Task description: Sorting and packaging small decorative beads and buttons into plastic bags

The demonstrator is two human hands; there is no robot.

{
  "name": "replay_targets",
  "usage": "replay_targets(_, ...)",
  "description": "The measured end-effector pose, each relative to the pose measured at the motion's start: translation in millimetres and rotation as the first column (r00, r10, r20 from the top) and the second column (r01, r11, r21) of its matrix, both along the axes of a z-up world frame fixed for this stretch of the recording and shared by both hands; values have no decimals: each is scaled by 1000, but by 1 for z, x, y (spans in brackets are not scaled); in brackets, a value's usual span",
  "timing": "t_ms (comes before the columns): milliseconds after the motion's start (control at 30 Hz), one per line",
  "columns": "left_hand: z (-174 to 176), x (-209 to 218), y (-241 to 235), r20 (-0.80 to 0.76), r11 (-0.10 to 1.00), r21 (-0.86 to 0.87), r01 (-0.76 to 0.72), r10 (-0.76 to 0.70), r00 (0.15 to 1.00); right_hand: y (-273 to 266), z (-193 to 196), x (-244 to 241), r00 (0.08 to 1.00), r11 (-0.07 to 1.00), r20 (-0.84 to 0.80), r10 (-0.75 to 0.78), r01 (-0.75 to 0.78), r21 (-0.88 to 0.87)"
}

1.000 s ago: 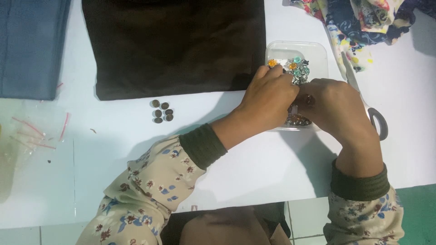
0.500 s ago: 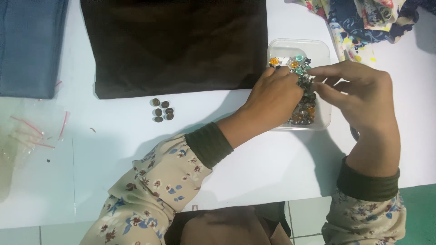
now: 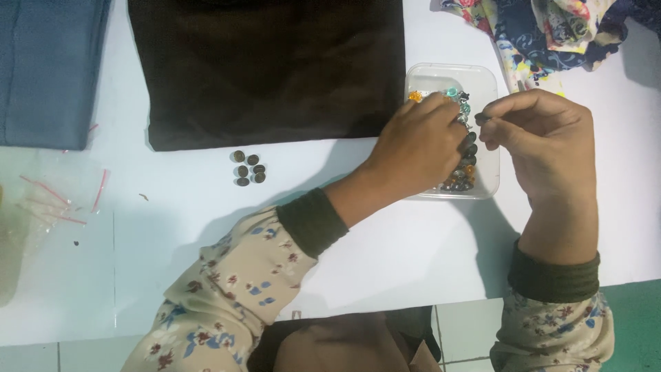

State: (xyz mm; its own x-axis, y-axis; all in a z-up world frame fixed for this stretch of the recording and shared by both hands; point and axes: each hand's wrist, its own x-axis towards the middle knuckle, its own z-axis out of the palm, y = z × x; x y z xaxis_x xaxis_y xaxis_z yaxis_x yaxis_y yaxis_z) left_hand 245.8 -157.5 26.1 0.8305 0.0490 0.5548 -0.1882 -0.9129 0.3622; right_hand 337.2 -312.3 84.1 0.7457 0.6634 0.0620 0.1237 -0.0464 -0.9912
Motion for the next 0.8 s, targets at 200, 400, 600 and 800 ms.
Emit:
replay_targets(200, 45, -66, 38, 241, 972, -210, 101, -49, 969, 10, -16, -12, 997, 992, 67, 31, -39, 121)
replay_targets(400, 32, -144, 83, 160, 946, -325, -8, 63, 985, 52, -10, -70, 926, 937, 254, 278, -320, 140)
replay_targets(600, 34, -218, 133, 28, 943, -267, -198, 213, 977, 93, -7, -132, 761, 922, 534, 368, -371, -106)
replay_targets(800, 9, -254, 141, -9, 915, -284, -286, 296, 955, 126, -25, -176, 587, 932, 741, 327, -331, -149)
